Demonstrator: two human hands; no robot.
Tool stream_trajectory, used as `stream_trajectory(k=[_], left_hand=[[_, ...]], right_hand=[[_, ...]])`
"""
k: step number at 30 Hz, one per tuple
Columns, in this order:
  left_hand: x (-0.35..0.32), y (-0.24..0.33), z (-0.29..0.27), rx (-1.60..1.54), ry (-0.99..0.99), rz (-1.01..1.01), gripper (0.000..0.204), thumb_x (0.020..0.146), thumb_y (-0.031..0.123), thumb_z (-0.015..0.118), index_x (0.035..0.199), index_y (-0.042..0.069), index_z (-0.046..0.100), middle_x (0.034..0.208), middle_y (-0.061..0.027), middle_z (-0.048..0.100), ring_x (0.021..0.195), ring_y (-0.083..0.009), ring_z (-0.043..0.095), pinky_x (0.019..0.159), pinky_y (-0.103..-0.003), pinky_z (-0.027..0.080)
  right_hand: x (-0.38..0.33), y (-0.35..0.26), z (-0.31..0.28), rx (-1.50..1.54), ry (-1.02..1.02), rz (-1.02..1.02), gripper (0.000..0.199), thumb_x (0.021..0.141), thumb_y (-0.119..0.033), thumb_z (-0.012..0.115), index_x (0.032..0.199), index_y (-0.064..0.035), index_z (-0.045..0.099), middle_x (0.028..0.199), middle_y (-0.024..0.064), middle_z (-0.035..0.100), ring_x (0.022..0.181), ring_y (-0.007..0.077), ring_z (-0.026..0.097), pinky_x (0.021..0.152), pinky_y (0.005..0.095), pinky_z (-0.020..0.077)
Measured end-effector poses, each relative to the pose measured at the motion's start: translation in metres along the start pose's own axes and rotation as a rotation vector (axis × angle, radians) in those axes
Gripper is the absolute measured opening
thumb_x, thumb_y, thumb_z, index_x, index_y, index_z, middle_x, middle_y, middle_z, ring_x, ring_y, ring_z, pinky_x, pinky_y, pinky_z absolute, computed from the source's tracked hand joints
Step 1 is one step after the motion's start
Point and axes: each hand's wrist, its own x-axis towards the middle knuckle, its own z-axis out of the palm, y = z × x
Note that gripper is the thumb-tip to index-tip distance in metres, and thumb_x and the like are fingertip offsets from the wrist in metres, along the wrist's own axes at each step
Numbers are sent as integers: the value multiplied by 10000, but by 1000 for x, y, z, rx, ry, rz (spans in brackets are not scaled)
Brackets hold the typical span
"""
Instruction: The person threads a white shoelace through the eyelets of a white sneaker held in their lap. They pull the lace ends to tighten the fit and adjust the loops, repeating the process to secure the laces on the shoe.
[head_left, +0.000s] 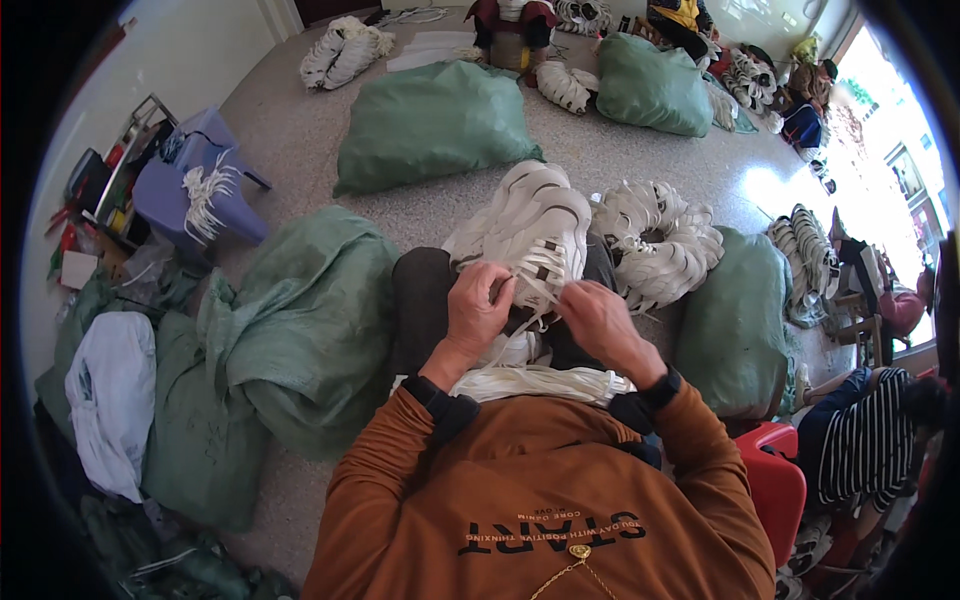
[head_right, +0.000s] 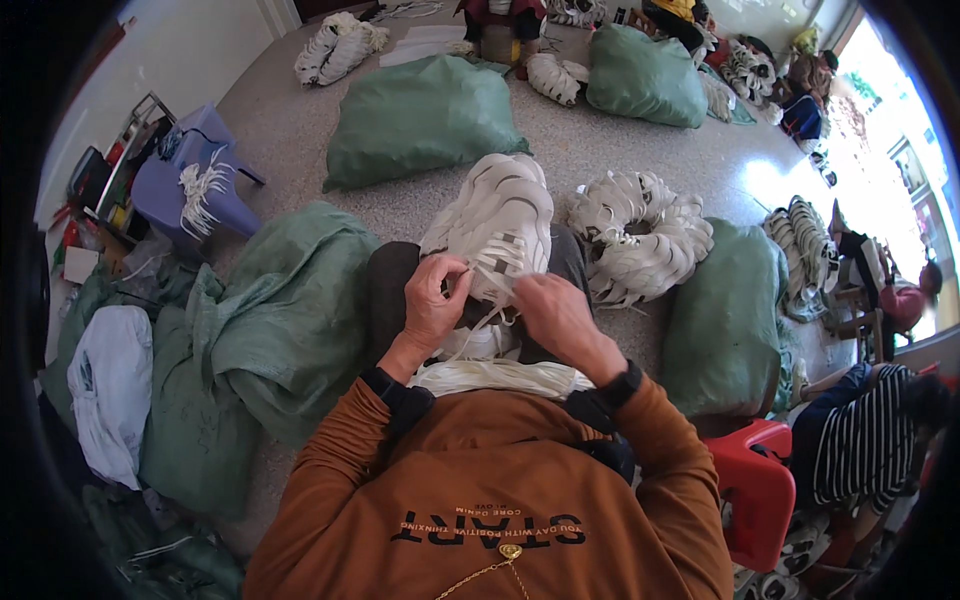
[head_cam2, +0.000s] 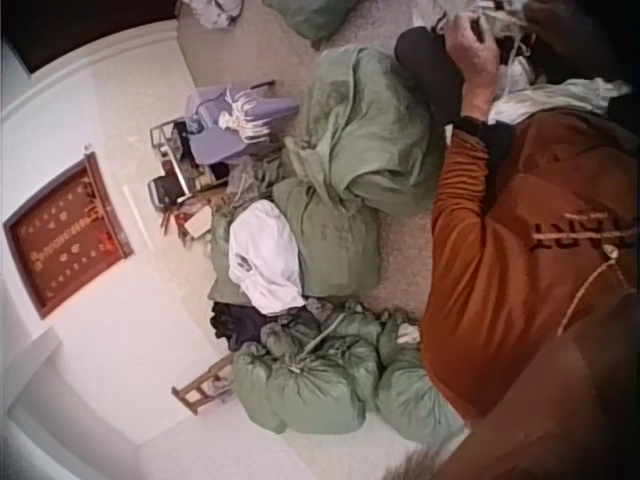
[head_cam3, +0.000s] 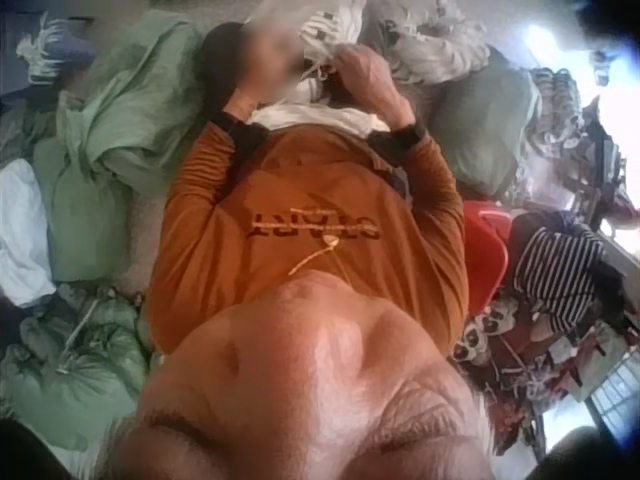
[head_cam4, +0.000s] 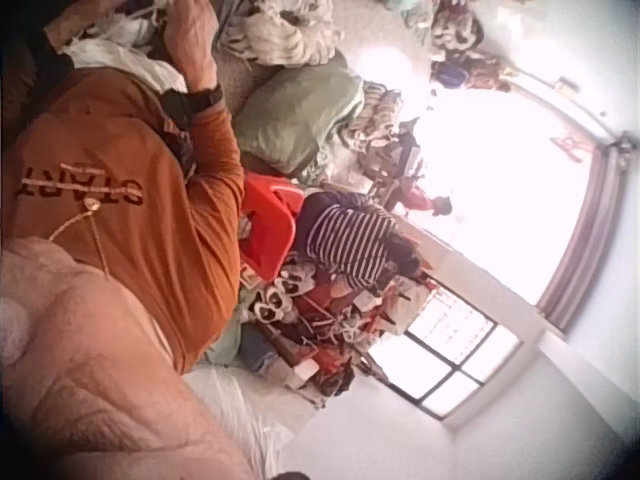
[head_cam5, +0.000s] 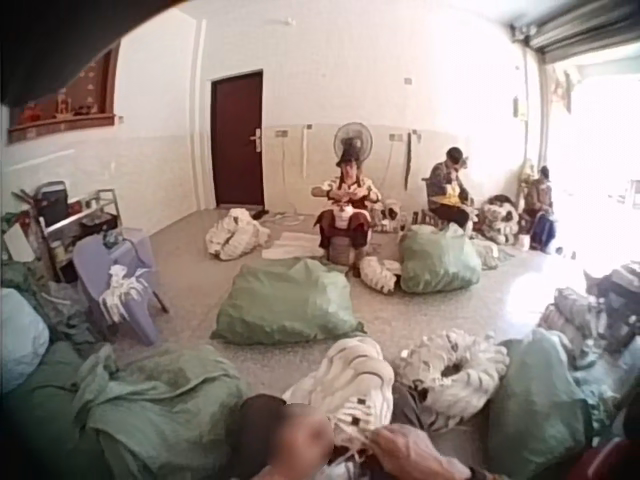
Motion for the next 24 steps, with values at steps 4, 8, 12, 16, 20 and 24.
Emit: stream_trajectory(k=[4,8,12,16,20,24], left_hand=[[-2,-3,3,-84,40,-65,129,829,-8,742,892,33,637,890,-78,690,728,-213,643,693,-321,534],[-2,-2,7,-95,52,-76,130,843,33,757,916,19,650,854,-64,684,727,-163,629,690,-297,523],[9,1,7,-207,11,-313,133,866,75,764,920,15,659,835,-23,680,701,-93,598,673,-263,507],[20,-2,9,-358,-35,-420,118,893,76,746,948,18,658,843,8,682,686,-47,584,651,-214,493],[35,3,-5,-718,-117,-547,140,960,55,666,1076,-11,626,873,-15,703,703,-34,605,643,-182,504],[48,4,-19,-617,-257,-528,175,1008,53,574,1155,-37,604,936,-76,737,602,-42,573,559,-201,500]], right_hand=[[-90,45,-29,-5,-226,284,158,881,-141,676,841,-30,572,766,167,623,762,391,631,661,473,486],[-119,46,-31,184,-185,436,162,871,-132,694,827,-8,600,746,154,621,697,354,619,634,443,475],[-105,35,-15,224,-75,360,140,855,-119,727,873,-16,633,787,133,606,738,319,620,649,420,480],[-78,23,-1,204,81,212,147,863,-93,719,958,-30,627,898,140,611,861,356,624,733,423,501],[-47,9,4,278,165,150,134,886,-75,687,991,-25,620,937,150,616,900,368,626,774,427,510],[-27,3,14,327,205,80,117,901,-60,660,1005,-29,618,946,159,614,886,380,625,756,439,509]])
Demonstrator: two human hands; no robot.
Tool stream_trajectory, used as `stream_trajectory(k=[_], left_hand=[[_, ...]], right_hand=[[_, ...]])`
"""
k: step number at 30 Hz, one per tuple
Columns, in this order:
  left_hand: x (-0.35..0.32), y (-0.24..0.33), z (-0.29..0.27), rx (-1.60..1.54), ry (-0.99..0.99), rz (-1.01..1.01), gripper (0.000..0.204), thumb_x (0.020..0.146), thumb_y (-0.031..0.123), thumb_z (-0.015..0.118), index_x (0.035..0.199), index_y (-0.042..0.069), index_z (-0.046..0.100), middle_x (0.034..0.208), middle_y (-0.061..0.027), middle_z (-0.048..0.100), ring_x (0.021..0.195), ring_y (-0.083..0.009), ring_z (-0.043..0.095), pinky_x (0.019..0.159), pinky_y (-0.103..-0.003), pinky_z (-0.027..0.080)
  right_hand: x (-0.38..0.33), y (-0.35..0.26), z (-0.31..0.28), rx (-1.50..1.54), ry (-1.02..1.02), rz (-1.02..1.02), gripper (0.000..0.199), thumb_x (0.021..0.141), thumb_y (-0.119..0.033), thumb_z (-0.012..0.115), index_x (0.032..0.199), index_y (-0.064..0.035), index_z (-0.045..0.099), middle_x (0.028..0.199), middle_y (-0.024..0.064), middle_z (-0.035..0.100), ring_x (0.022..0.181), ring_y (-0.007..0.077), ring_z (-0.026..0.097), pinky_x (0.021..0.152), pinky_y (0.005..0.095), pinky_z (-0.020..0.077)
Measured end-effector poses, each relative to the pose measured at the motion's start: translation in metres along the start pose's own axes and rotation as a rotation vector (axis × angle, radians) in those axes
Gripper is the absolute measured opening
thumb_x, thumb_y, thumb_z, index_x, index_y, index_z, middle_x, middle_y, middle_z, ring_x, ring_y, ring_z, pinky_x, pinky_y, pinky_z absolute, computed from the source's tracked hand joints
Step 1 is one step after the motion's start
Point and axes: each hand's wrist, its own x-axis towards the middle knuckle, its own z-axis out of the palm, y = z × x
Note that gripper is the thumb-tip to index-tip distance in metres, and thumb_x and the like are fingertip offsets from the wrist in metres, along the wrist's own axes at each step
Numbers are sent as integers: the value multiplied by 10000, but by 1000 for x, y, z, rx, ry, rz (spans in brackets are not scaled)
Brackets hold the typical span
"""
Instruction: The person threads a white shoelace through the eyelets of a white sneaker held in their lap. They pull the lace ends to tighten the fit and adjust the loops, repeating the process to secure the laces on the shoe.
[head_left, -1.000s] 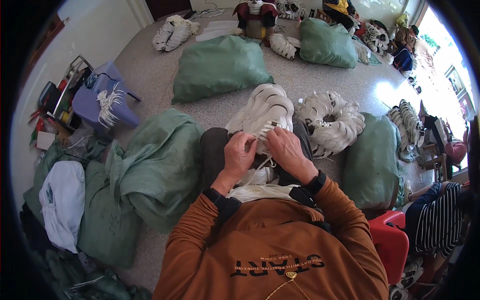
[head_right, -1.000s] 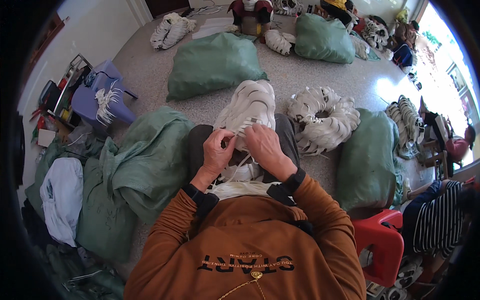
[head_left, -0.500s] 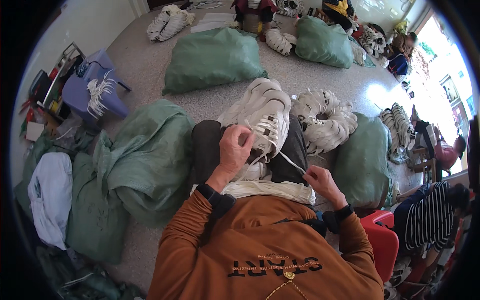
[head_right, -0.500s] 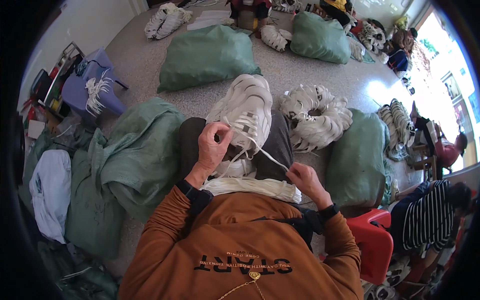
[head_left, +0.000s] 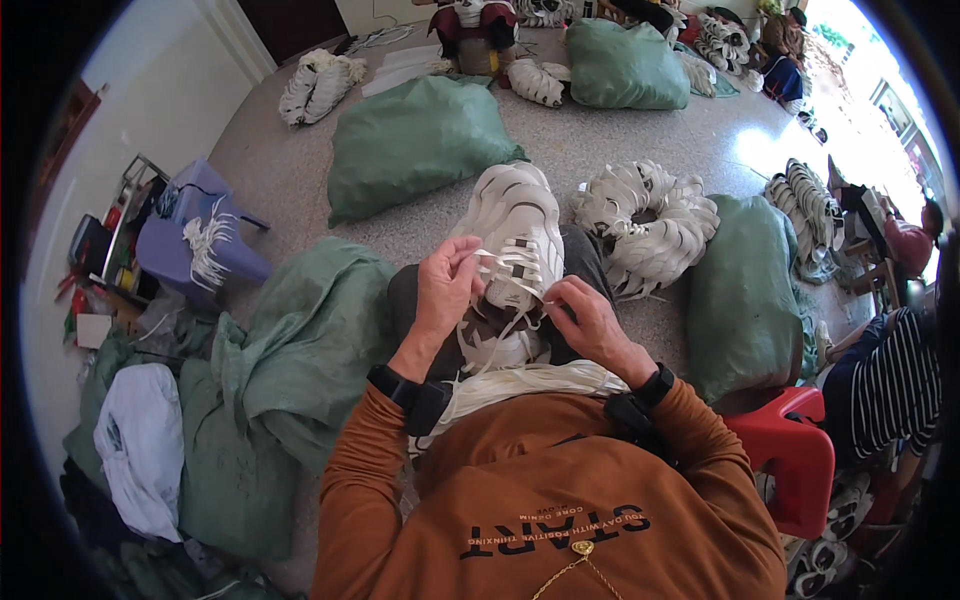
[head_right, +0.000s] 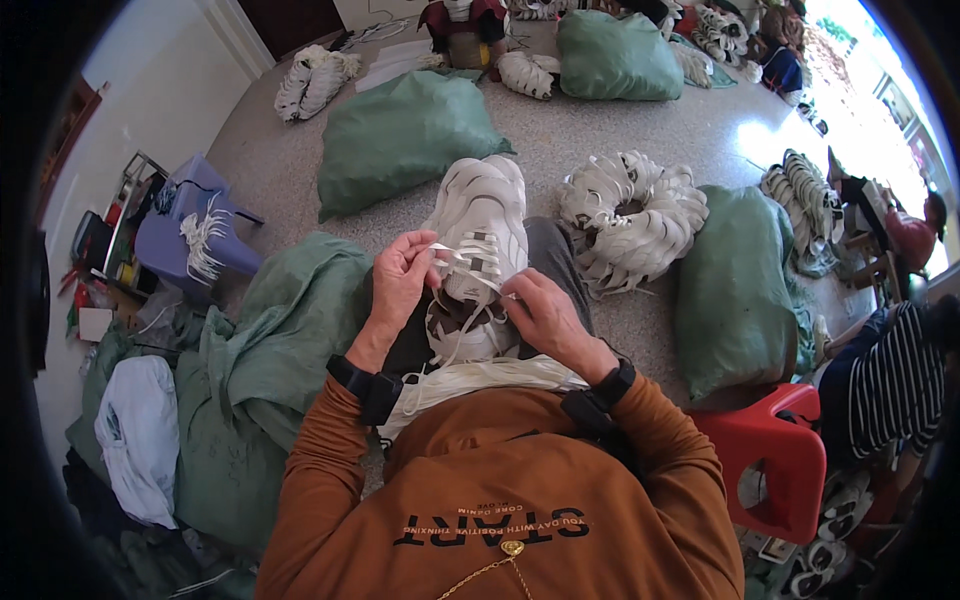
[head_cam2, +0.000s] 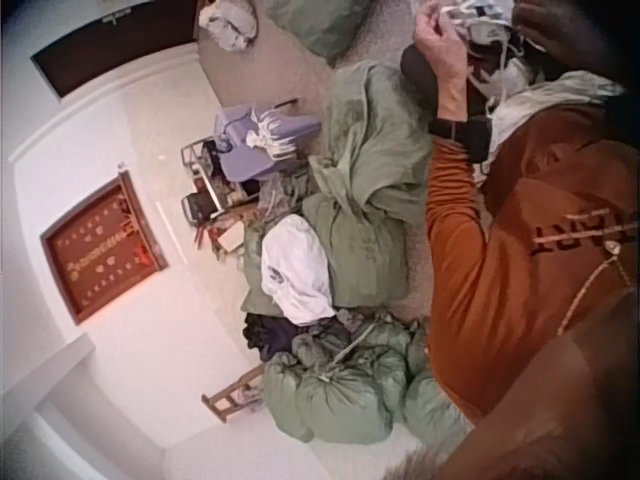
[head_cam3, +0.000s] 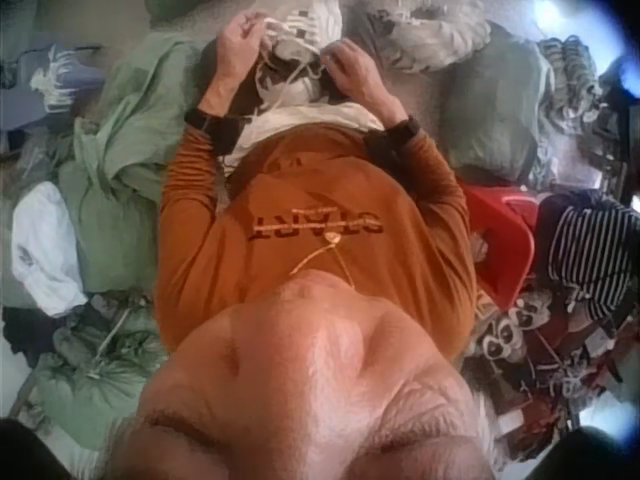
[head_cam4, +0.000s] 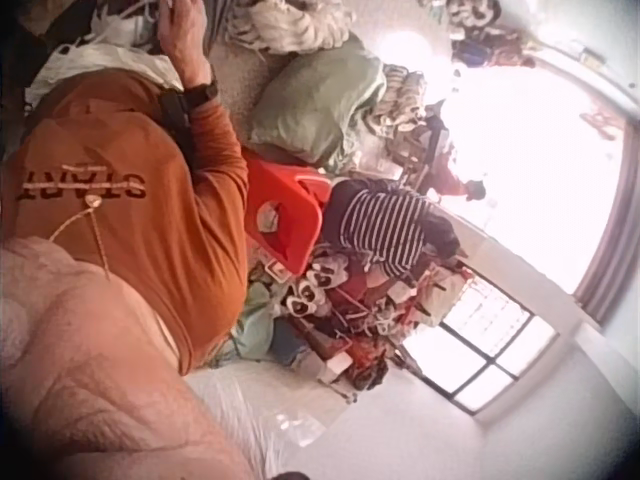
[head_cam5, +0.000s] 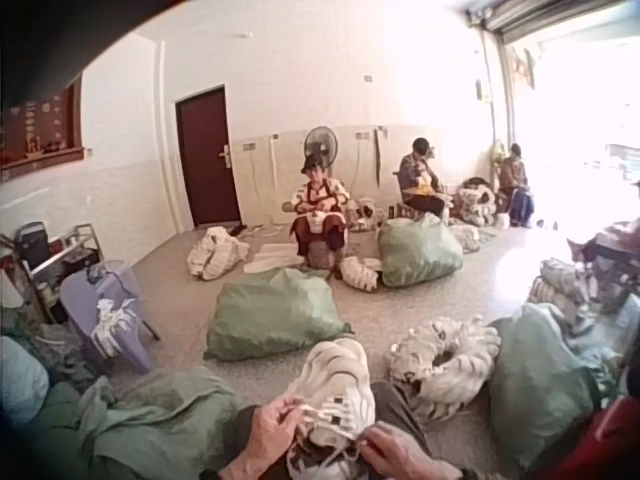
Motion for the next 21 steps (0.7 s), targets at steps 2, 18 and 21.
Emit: stream_trajectory(k=[2,18,21], left_hand=[[2,14,-5,17,-99,-141,194,1007,89,587,1157,-35,601,888,-64,722,584,-43,564,531,-200,486],[13,27,-9,920,-421,311,146,928,187,728,927,50,677,866,-81,609,728,-143,568,679,-295,471],[14,44,-4,95,-583,-242,165,927,152,742,832,42,665,1024,-12,610,831,-68,570,723,-267,468]], right_hand=[[5,-5,5,28,4,-8,123,909,-54,648,1024,-30,612,945,165,612,867,391,626,730,450,507],[19,-5,20,-109,105,-51,184,864,-63,676,1032,-50,604,923,146,580,852,377,606,730,454,494],[29,-9,22,-237,161,-158,172,822,-81,691,974,-64,611,917,123,564,872,348,581,760,446,477]])
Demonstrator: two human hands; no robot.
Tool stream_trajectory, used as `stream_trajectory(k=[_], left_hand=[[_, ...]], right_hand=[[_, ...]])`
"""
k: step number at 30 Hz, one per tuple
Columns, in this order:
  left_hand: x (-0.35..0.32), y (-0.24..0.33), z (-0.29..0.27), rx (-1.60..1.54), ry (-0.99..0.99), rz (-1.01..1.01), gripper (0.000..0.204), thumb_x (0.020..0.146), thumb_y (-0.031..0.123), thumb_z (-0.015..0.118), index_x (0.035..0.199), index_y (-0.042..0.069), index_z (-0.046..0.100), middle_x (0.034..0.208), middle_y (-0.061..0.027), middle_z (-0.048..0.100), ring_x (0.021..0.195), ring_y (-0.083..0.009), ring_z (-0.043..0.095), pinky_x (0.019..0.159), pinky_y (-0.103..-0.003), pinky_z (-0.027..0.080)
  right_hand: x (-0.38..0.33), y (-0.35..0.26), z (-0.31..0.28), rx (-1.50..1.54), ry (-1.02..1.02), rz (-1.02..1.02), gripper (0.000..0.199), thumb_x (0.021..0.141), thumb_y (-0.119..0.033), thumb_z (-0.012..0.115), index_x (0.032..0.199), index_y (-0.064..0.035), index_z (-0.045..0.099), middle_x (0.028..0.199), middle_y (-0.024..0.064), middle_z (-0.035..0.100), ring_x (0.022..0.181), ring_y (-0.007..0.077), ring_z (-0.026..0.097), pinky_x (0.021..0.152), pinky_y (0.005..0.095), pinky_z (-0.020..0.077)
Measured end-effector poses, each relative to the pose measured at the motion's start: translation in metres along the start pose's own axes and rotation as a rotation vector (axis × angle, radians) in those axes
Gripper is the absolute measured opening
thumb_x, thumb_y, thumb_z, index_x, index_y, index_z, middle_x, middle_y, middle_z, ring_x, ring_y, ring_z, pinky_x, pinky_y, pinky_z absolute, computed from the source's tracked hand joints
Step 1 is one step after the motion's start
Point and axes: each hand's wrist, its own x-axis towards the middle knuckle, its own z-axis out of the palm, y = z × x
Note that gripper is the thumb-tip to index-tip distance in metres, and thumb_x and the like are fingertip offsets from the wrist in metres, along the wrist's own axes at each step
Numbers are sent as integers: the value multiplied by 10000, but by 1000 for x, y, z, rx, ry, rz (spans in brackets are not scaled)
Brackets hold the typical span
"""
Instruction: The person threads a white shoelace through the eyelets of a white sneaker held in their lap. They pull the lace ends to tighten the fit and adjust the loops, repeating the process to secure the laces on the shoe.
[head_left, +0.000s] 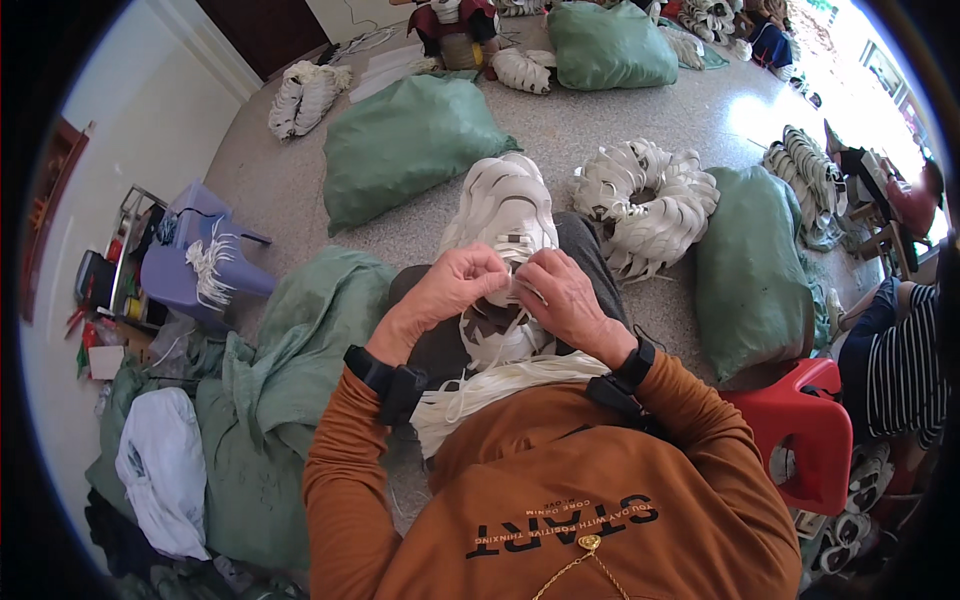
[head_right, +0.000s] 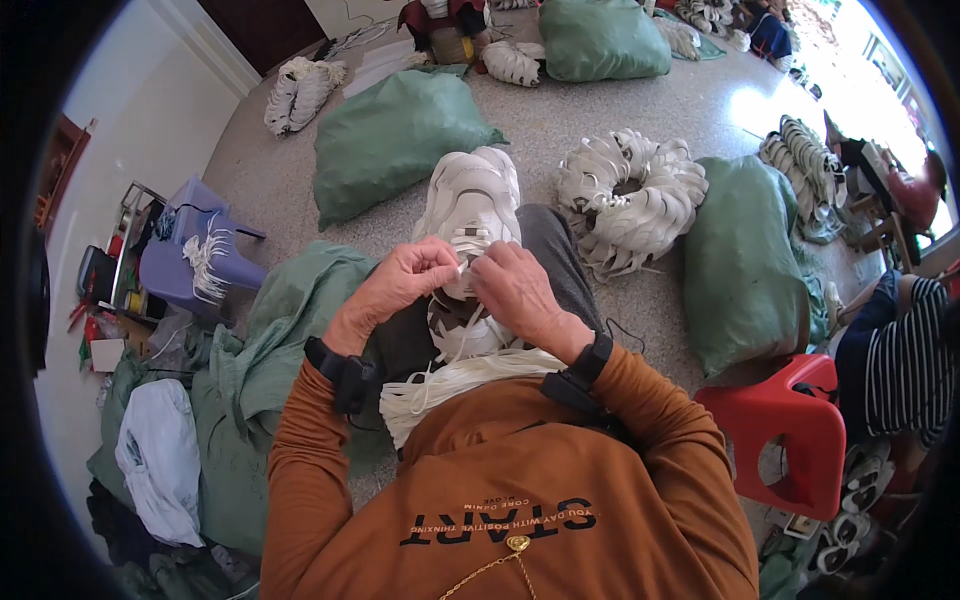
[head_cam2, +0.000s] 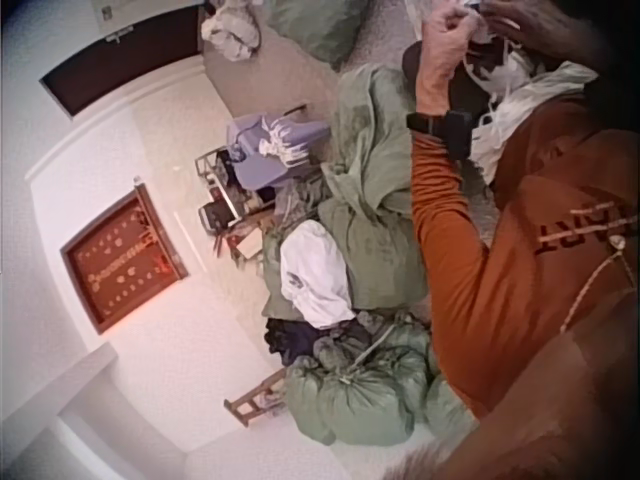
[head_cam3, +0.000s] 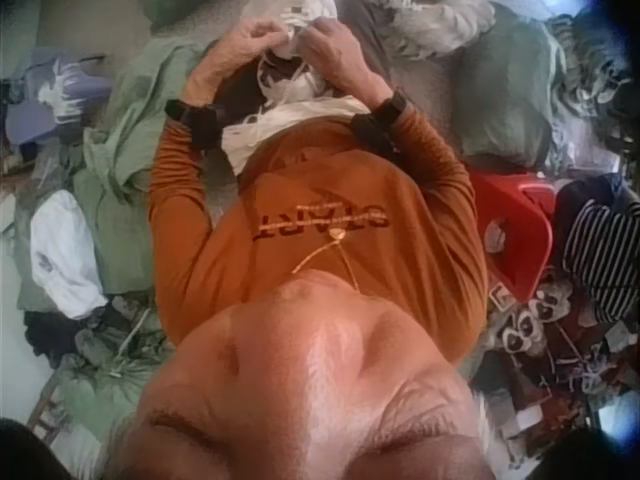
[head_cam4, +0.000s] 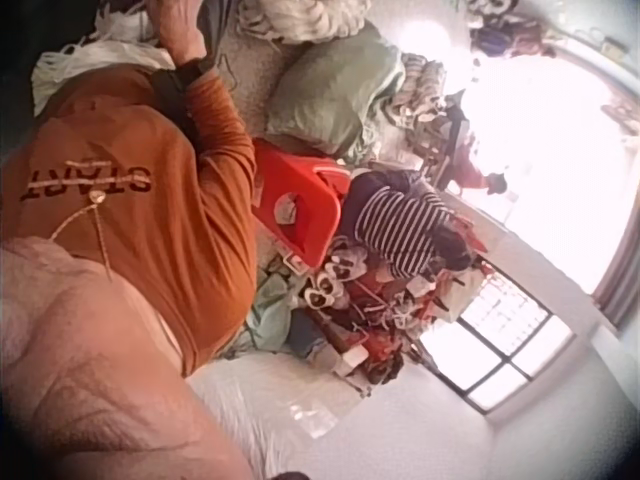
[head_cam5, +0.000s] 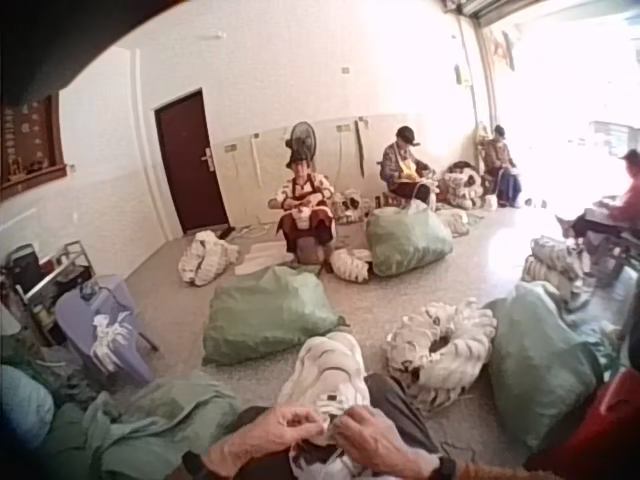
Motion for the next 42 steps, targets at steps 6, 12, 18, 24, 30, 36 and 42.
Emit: stream_trajectory(k=[6,12,18,24,30,36,42], left_hand=[[-1,-42,-4,120,299,247,92,905,72,735,948,23,671,1020,21,618,837,-73,575,716,-244,492],[14,-55,33,-66,816,370,71,922,29,712,977,6,671,955,0,677,789,-66,618,737,-227,514],[16,-68,52,157,825,401,96,931,32,692,1019,3,718,913,-18,662,826,-109,611,787,-254,511],[17,-75,63,475,800,476,88,910,27,671,984,5,715,1013,-84,630,918,-196,626,829,-305,512],[10,-66,62,689,840,513,146,882,17,668,1026,-3,680,1054,-127,621,965,-281,624,860,-365,524],[1,-71,55,811,826,496,236,854,7,667,1089,-5,650,1055,-156,620,997,-348,604,903,-423,497],[-5,-69,46,806,749,464,243,847,3,676,1089,-16,650,1068,-158,638,1013,-358,618,900,-422,499]], right_hand=[[2,8,9,-123,-49,7,125,814,-112,676,872,-65,575,901,113,535,887,318,553,775,433,457],[-4,14,-7,-132,-110,-9,139,803,-70,643,908,-48,556,919,120,533,908,323,548,788,423,449],[-31,30,-37,-254,-218,-26,203,747,-23,623,937,-46,554,942,119,526,917,315,532,808,413,436],[-70,30,-62,-329,-344,-28,189,747,-39,617,923,-47,548,942,113,517,911,299,527,818,392,428],[-62,25,-56,-110,-189,71,160,848,-75,664,976,-52,571,881,110,571,895,311,583,835,400,440],[-46,15,-26,83,-46,137,200,890,-72,671,1077,-42,605,942,124,612,898,338,615,797,417,475],[-38,2,-17,158,-53,167,207,867,-56,701,1060,-49,626,976,129,611,885,344,625,746,414,507]])
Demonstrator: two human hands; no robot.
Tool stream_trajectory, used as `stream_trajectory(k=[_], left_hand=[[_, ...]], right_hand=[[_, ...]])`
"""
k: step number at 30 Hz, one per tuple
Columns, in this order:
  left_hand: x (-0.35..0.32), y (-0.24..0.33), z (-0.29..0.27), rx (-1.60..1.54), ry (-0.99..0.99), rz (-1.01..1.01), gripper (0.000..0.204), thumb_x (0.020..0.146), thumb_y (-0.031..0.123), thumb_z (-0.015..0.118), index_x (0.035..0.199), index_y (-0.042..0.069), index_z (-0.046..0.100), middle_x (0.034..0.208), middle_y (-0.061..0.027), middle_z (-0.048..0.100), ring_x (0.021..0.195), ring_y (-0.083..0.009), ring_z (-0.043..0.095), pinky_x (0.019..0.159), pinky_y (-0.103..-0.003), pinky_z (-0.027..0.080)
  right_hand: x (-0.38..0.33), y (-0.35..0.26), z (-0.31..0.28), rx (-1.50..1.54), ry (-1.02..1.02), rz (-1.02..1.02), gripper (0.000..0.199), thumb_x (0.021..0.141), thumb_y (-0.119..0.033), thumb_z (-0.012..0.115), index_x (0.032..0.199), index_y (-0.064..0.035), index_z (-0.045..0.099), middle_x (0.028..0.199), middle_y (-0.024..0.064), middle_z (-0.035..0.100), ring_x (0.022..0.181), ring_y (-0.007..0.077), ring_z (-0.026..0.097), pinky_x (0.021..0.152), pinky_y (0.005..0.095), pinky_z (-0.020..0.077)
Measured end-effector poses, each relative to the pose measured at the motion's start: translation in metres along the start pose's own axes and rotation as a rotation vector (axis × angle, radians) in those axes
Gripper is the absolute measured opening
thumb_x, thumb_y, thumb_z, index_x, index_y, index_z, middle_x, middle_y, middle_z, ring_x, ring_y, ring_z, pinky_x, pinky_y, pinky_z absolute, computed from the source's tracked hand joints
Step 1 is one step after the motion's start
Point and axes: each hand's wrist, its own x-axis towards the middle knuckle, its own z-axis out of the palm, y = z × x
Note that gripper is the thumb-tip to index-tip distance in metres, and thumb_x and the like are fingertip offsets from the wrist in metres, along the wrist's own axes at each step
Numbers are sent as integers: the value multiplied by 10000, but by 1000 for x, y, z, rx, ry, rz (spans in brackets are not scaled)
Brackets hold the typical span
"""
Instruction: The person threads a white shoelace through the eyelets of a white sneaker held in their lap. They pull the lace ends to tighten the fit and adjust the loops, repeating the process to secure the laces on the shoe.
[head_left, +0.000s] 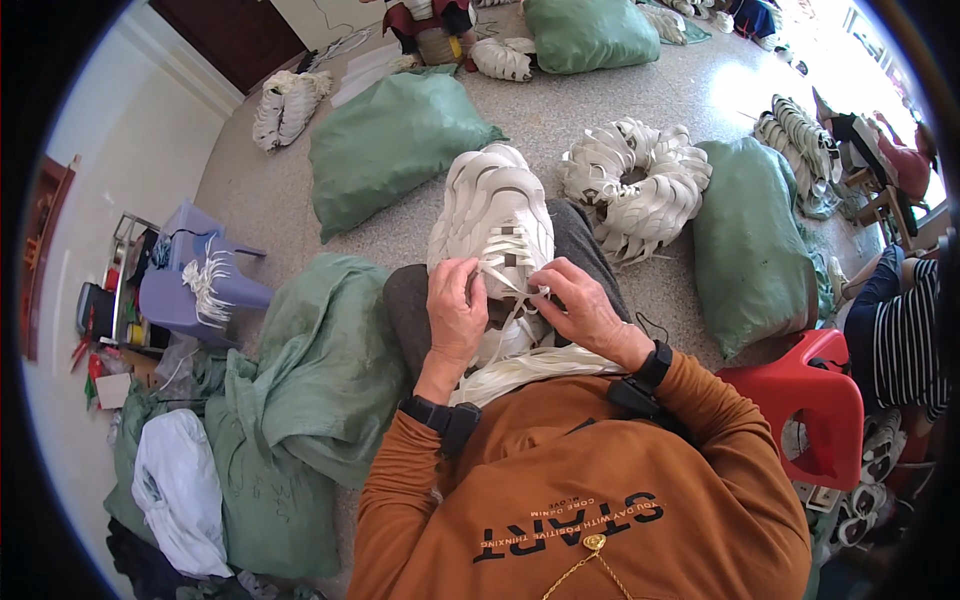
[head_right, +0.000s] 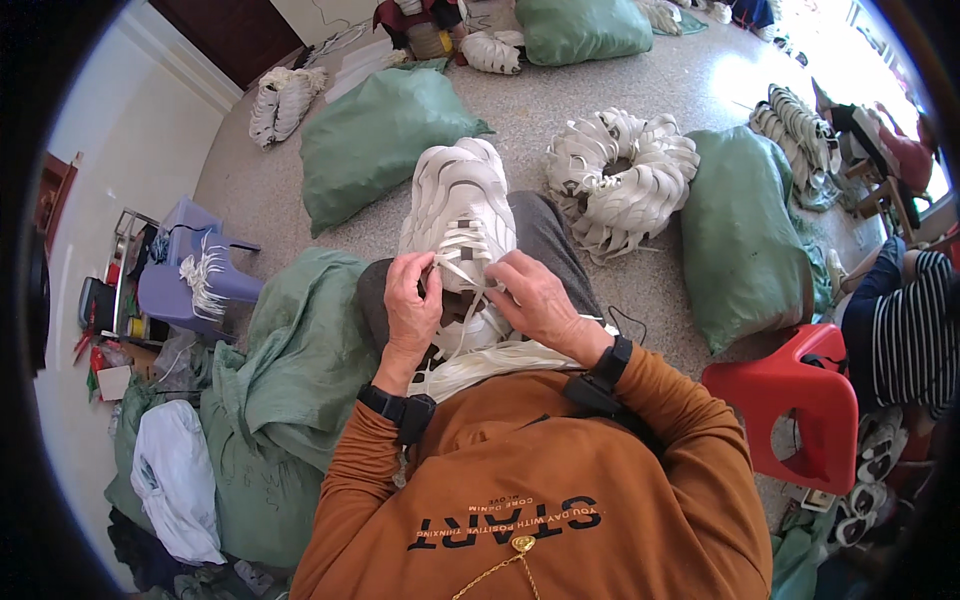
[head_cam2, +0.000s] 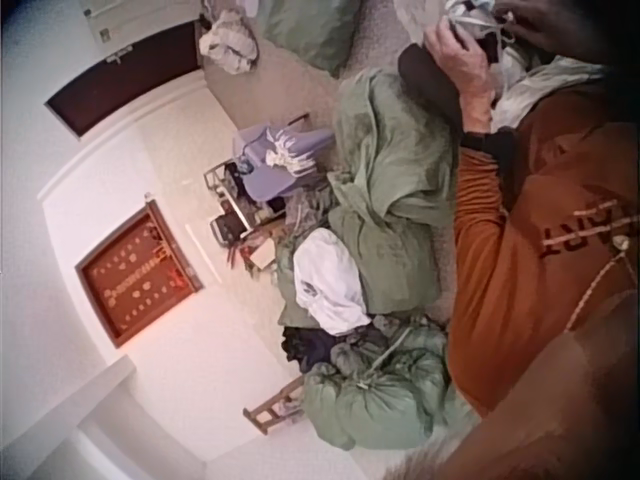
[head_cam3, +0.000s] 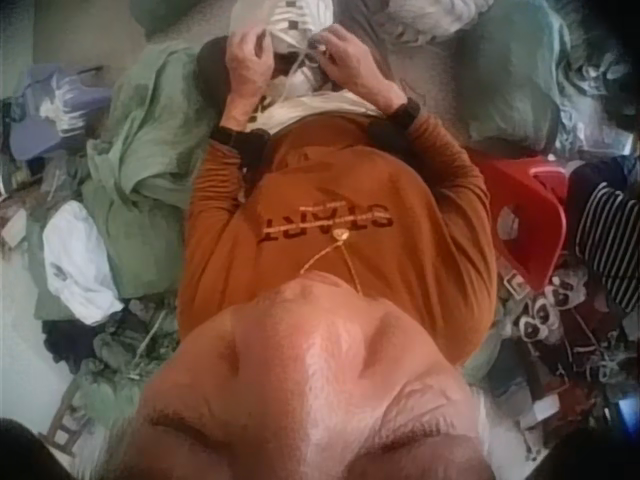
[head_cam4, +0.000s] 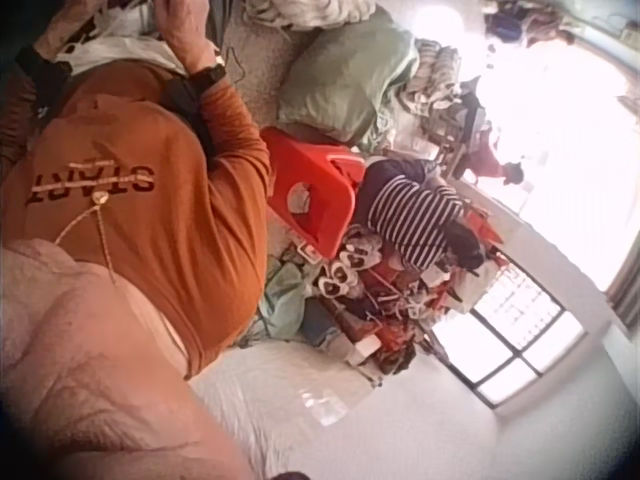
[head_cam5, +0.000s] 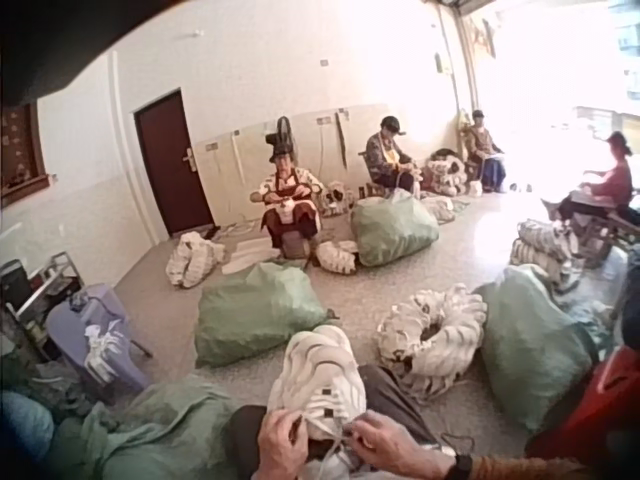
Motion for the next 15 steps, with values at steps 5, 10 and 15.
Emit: stream_trajectory(k=[5,10,15], left_hand=[[8,29,-6,19,73,94,184,854,1,682,1035,31,668,1028,-114,660,968,-318,631,923,-421,487],[8,40,2,167,-68,261,165,847,55,712,1003,95,675,995,-50,672,981,-256,625,1017,-463,397],[9,43,13,360,-196,239,270,760,150,778,1011,127,684,1006,-33,573,1025,-241,541,1060,-481,309]], right_hand=[[-8,17,4,-96,-12,-26,200,842,-45,700,1014,-44,599,953,127,597,887,348,612,754,426,500],[-25,17,7,147,-53,142,190,851,-32,664,1017,-43,573,933,132,593,825,342,610,722,432,502],[-27,22,10,214,-46,285,197,851,-51,664,1033,-37,590,930,146,609,797,356,625,692,437,509]])
